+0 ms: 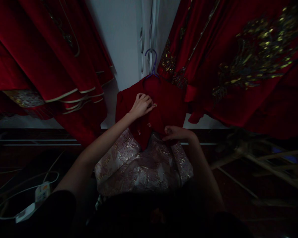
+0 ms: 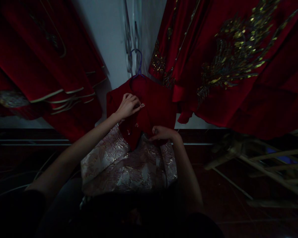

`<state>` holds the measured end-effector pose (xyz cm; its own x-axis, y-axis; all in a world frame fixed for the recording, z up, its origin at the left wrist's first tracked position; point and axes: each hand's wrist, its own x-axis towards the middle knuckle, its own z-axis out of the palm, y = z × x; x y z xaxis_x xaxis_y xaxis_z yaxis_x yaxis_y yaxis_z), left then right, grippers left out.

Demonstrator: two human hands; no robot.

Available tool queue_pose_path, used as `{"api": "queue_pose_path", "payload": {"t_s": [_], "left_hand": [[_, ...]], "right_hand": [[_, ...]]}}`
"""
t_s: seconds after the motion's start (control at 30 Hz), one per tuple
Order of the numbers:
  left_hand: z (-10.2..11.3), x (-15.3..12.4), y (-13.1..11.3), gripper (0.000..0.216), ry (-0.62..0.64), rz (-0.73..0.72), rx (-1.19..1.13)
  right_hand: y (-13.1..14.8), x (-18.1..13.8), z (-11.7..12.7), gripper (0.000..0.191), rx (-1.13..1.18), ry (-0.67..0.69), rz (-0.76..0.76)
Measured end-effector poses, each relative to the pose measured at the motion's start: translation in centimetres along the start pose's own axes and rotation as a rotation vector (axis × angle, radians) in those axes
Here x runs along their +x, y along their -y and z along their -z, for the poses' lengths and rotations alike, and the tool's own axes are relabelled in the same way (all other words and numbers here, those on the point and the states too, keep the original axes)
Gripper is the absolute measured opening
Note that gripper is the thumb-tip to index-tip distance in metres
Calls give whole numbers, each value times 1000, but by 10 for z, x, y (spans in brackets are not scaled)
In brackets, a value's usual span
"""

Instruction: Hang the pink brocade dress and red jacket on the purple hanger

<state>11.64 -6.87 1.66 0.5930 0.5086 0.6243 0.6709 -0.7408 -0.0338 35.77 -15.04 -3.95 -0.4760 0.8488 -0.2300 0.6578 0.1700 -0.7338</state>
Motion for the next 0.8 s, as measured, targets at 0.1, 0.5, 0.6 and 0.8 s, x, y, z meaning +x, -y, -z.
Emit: {"api": "queue_pose_path", "payload": {"t_s": [0.1,0.5,0.6,0.8], "left_hand": [[-1,2,-1,25,-9,-23,9],[2,1,7,18,-9,-44,-156],[-2,-1,8,16,-33,-18,-119],[-2,-1,8,17,-51,5,-86]], "right_hand": [[1,-1,-1,45,23,-4,-11],[37,-8,-10,41,138,140,90],[35,-8,-10,39,132,126,77],[34,-12,-7,37,145,115,82]]}}
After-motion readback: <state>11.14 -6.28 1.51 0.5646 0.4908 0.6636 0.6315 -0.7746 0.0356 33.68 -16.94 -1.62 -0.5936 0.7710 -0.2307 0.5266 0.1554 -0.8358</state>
